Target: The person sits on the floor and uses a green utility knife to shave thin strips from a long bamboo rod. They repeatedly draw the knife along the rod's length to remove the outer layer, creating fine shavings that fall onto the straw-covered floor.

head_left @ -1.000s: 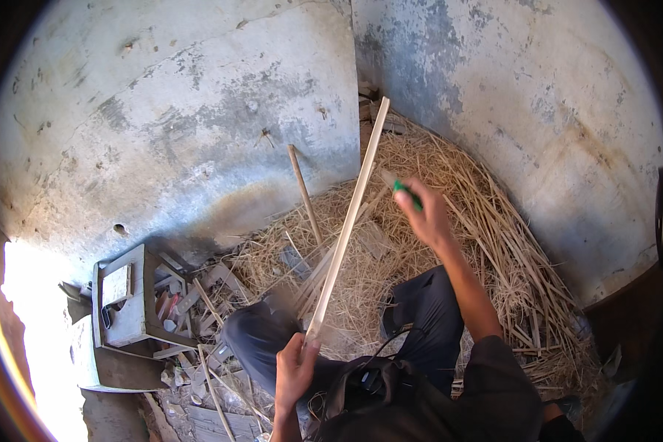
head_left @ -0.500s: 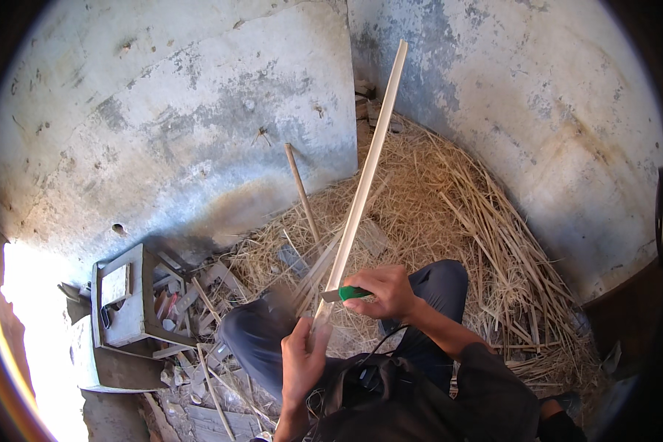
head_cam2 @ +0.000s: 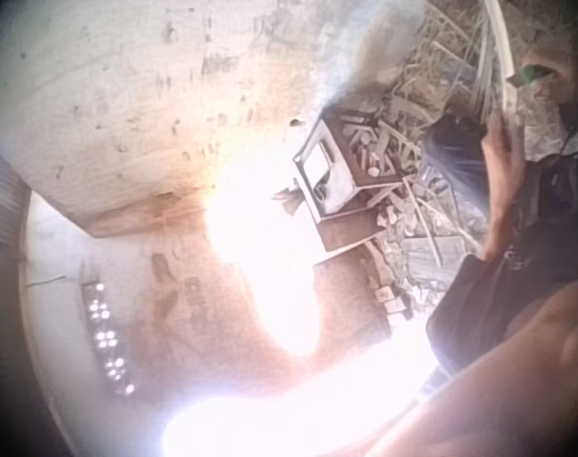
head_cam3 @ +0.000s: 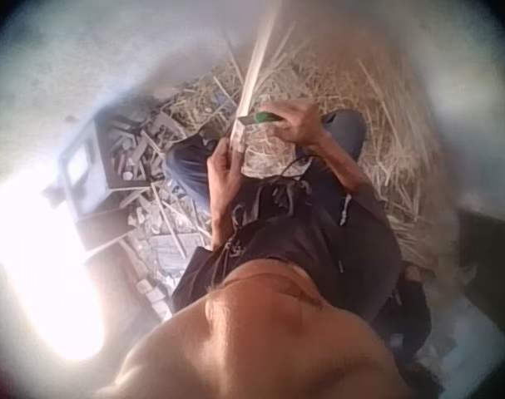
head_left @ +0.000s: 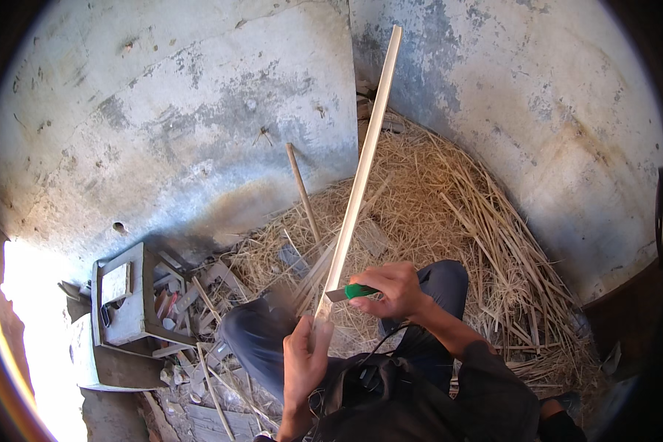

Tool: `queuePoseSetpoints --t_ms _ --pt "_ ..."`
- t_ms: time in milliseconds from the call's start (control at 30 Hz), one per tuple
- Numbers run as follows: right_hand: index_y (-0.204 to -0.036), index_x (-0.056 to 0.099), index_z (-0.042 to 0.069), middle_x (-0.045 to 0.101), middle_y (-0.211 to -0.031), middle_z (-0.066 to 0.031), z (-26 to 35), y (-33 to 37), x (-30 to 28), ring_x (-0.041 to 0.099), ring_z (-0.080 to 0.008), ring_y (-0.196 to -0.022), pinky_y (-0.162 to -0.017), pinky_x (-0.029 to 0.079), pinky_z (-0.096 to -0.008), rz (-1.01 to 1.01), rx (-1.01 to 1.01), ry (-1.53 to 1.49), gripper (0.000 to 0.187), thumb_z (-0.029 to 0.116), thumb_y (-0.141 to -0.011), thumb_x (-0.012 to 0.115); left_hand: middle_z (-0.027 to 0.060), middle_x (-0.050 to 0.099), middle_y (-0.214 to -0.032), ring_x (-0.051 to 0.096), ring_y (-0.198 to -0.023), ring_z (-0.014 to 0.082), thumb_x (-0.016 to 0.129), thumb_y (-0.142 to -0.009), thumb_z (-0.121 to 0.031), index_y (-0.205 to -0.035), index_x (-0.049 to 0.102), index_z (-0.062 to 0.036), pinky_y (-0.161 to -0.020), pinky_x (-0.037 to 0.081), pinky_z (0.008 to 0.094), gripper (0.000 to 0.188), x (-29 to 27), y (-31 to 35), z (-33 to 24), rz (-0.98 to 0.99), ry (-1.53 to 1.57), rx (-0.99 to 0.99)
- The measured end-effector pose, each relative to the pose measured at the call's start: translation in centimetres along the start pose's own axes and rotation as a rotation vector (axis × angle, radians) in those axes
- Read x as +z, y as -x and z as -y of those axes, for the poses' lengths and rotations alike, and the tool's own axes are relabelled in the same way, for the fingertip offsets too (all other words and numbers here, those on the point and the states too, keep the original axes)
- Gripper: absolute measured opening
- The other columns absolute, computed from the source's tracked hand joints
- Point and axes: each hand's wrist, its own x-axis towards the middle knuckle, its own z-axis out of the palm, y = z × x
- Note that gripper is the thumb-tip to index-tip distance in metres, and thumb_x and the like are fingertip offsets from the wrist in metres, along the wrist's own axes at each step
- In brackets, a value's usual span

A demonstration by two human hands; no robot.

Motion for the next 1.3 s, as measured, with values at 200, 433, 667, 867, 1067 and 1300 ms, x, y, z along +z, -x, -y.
queuePoseSetpoints --t_ms 200,433,667,867,1067,1300 --pt "-0.097 0.078 0.007 0.074 -0.077 -0.0050 -0.4 0.0 -0.3 0.071 -0.0223 -0.060 -0.055 0.056 -0.0345 -0.068 0.004 -0.011 0.032 0.038 -0.090 0.080 -0.0017 0.051 -0.072 0.042 -0.073 0.0057 0.061 -0.110 -0.022 -0.102 0.063 0.0024 -0.063 0.038 0.0284 0.026 -0.2 0.4 0.0 0.127 0.239 -0.138" --pt "-0.097 0.078 0.009 0.073 -0.074 -0.0027 -0.4 -0.7 -1.7 0.069 -0.0208 -0.057 -0.053 0.054 -0.0340 -0.064 -0.025 0.102 0.030 0.038 -0.089 0.080 -0.0012 0.052 -0.073 0.043 -0.075 0.0066 0.061 -0.111 -0.023 -0.099 0.061 0.0026 -0.062 0.038 0.0295 0.028 -0.2 0.9 0.4 0.102 0.158 -0.112" --pt "-0.095 0.079 0.013 0.071 -0.071 0.0011 -0.5 -0.8 -2.0 0.065 -0.0170 -0.053 -0.050 0.050 -0.0320 -0.034 -0.064 0.232 0.028 0.041 -0.090 0.080 0.0043 0.052 -0.069 0.043 -0.072 0.0078 0.061 -0.109 -0.019 -0.095 0.058 0.0028 -0.059 0.039 0.0332 0.026 -0.5 1.0 0.5 0.085 0.087 -0.115" --pt "-0.093 0.078 0.014 0.070 -0.070 0.0025 -0.6 -0.9 -1.7 0.065 -0.0155 -0.052 -0.049 0.049 -0.0312 -0.042 -0.083 0.263 0.029 0.044 -0.091 0.079 0.0084 0.055 -0.069 0.045 -0.071 0.0083 0.062 -0.108 -0.017 -0.103 0.062 0.0046 -0.060 0.042 0.0327 0.022 -0.8 1.0 0.2 0.056 0.065 -0.074" --pt "-0.102 0.080 0.010 0.068 -0.066 -0.0013 -4.2 -0.1 -1.0 0.062 -0.0131 -0.051 -0.046 0.048 -0.0324 -0.272 0.036 0.263 0.039 0.047 -0.100 0.071 0.0075 0.052 -0.064 0.044 -0.066 0.0083 0.065 -0.107 -0.018 -0.096 0.060 0.0031 -0.057 0.041 0.0325 0.024 -1.0 1.6 0.0 0.047 -0.073 -0.049" --pt "-0.102 0.074 0.009 0.067 -0.068 0.0008 -10.4 -1.1 -8.5 0.059 -0.0095 -0.051 -0.048 0.049 -0.0294 -0.423 0.370 0.383 0.042 0.048 -0.108 0.060 0.0102 0.053 -0.063 0.045 -0.062 0.0081 0.072 -0.102 -0.019 -0.092 0.062 0.0018 -0.055 0.042 0.0317 0.025 -0.8 5.3 2.5 0.171 -0.088 -0.133"
